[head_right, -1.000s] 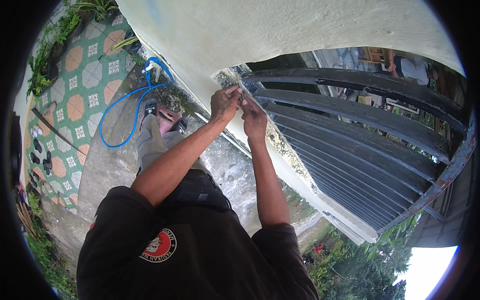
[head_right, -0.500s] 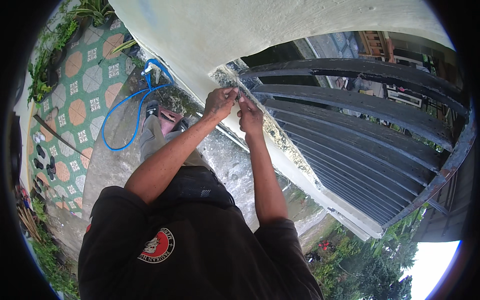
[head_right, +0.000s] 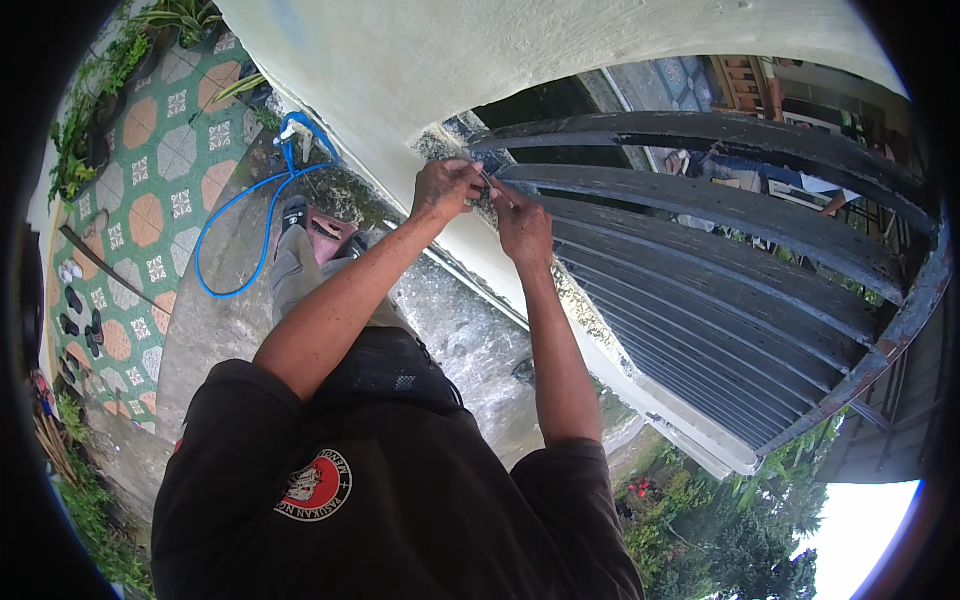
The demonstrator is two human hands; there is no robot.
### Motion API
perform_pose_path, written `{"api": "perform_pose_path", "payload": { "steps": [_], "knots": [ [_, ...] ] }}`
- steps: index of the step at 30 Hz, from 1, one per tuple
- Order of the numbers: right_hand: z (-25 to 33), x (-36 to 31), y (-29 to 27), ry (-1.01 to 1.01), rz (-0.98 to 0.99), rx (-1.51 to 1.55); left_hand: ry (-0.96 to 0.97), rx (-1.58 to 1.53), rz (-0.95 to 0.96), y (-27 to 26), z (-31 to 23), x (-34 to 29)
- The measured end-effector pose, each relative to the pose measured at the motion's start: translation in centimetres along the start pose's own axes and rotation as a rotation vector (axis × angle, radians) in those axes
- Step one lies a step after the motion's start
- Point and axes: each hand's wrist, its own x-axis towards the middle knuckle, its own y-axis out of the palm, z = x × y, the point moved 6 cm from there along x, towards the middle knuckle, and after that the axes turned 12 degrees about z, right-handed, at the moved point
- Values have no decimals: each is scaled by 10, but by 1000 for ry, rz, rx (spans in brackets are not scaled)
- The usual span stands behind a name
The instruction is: Scraping and preparing a metal gate for painting.
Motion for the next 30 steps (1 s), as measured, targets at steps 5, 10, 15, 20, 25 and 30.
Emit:
{"api": "perform_pose_path", "payload": {
  "steps": [5,10,15,20,25,30],
  "knots": [
    [13,-10,7,31,4,-89,7,-38,0,-3,6,-12],
    [28,-13,5,45,-53,-177,37,-44,-16,-3,11,-8],
    [21,-12,6,1,-47,-91,49,57,54,-3,11,-6],
    [14,-7,7,0,-43,-46,44,-52,11,-5,18,-3],
    [10,-9,3,-24,-46,-47,177,-24,-59,3,8,-10],
    [12,-7,4,-7,-66,-83,172,-29,-101,-1,15,-9]
  ]
}}
